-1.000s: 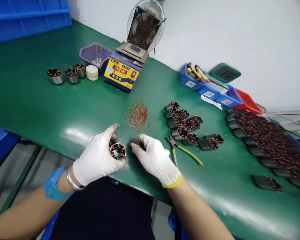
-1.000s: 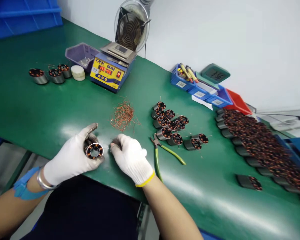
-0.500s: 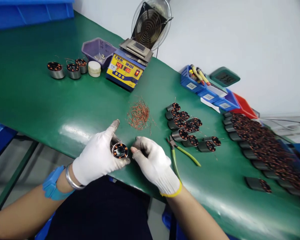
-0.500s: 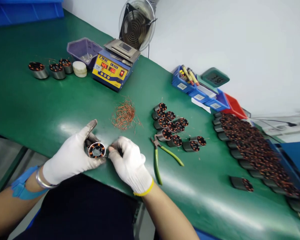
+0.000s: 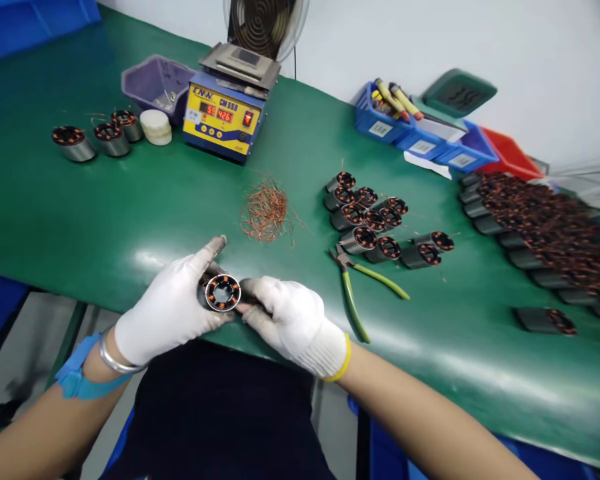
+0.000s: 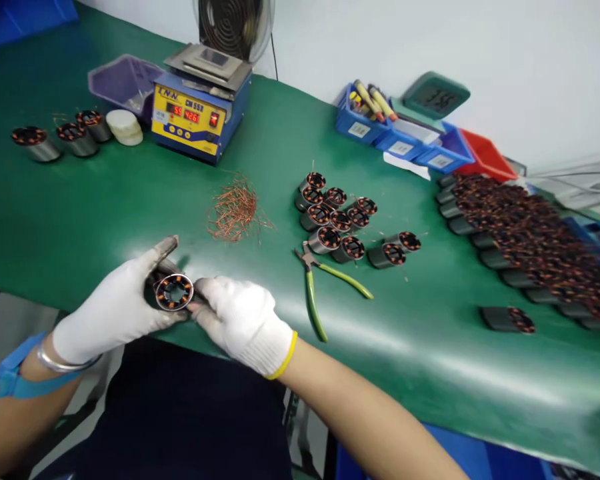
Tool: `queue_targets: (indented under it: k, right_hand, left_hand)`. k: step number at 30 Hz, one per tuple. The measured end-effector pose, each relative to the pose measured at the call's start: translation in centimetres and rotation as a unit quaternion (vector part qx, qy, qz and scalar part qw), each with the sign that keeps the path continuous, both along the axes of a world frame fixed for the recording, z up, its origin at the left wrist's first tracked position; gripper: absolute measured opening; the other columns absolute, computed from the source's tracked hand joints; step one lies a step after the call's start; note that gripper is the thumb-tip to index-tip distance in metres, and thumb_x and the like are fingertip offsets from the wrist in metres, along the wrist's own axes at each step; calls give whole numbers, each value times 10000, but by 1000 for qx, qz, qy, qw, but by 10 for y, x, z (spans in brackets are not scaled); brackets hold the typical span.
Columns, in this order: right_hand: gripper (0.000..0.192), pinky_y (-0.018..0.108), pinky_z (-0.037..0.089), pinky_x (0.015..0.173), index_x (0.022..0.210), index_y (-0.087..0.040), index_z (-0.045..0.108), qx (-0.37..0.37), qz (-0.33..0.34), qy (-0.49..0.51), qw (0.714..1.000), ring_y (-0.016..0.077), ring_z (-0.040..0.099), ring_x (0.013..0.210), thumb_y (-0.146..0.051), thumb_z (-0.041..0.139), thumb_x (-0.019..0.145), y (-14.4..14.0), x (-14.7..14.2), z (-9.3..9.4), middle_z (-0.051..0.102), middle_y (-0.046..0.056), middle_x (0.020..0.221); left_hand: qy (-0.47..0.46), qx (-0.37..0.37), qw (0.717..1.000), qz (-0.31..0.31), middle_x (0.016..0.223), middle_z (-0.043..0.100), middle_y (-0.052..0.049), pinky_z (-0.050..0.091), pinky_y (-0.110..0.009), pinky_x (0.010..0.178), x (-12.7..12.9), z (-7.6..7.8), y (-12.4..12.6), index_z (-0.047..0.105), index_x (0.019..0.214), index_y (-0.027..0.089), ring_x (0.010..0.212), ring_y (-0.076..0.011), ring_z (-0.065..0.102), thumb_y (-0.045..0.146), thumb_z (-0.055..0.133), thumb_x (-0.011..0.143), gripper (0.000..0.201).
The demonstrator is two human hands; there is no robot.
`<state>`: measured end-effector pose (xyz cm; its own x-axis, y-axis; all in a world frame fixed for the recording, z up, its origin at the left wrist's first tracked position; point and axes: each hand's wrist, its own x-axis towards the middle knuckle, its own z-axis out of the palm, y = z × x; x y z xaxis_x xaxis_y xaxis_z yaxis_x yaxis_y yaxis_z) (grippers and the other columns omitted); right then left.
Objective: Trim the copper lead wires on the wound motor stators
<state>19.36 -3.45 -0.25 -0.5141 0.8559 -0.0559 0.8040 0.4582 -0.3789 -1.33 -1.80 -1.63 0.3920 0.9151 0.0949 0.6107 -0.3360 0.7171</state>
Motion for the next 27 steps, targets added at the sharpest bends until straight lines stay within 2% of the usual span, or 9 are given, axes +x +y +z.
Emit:
queue_targets:
  k: [2, 6, 8, 11, 15, 20, 24, 27]
  right_hand:
    - [301, 285, 377, 591, 978, -210, 691, -25, 10, -18, 999, 190, 650, 725, -414, 469, 975, 4, 1, -2, 722, 45, 853]
    - [287, 263, 336, 606, 943, -212, 695, -35, 37, 38, 998, 155, 625, 743, -387, 470, 983, 9, 7, 1, 721, 31, 859]
    - [275, 263, 320, 596, 945, -221, 699, -50, 33, 53, 997, 149, 618, 732, -398, 490, 973, 10, 9, 3, 723, 25, 861]
    - [252, 261, 307, 591, 976, -238, 704, -75, 20, 69, 995, 147, 616, 740, -411, 522, 956, 12, 10, 7, 727, 16, 881]
    - [261, 262, 291, 565, 929, -242, 712, -125, -23, 87, 988, 149, 591, 700, -403, 507, 951, 13, 10, 14, 716, 10, 836]
    - [219, 245, 299, 539, 877, -223, 721, -214, -98, 129, 963, 128, 539, 620, -358, 550, 894, 14, 16, 22, 670, -4, 737]
    - [242, 236, 321, 544, 813, -194, 700, -265, -96, 181, 942, 109, 500, 573, -356, 536, 888, 16, 25, 22, 618, -20, 653]
    - [262, 238, 325, 552, 915, -189, 684, -273, -128, 194, 934, 120, 513, 593, -422, 581, 858, 18, 26, 25, 626, -16, 679]
  left_hand:
    - [5, -10, 1000, 3, 982, 706, -81, 560, -402, 765, 0, 0, -1, 327, 1475, 175, 841, -265, 684, 443, 731, 732, 886]
    - [-6, -26, 1000, 9, 1174, 659, -125, 549, -490, 908, 4, 3, -4, 359, 1447, 207, 1038, -324, 659, 447, 784, 652, 933]
    - [-13, -21, 1000, 11, 1232, 638, -141, 535, -494, 960, 7, 5, -6, 431, 1380, 203, 1104, -324, 639, 468, 760, 688, 810]
    - [-2, 0, 1000, 17, 1191, 661, -133, 545, -472, 953, 9, 3, -8, 496, 1291, 200, 1073, -290, 654, 460, 679, 797, 588]
    - [5, 50, 999, 5, 1173, 660, -114, 551, -421, 924, 9, 0, -9, 488, 1275, 198, 1049, -251, 654, 380, 670, 832, 512]
    - [-5, 68, 997, -43, 1062, 626, -75, 524, -362, 880, 13, 5, -7, 526, 1106, 188, 977, -195, 615, 198, 613, 836, 284]
    - [-5, 87, 994, -68, 957, 576, -65, 489, -358, 828, 19, 7, -5, 512, 963, 177, 909, -190, 560, 121, 548, 815, 161]
    - [6, 99, 993, -70, 921, 556, -62, 469, -361, 784, 22, 6, -4, 498, 939, 175, 866, -196, 533, 118, 517, 804, 148]
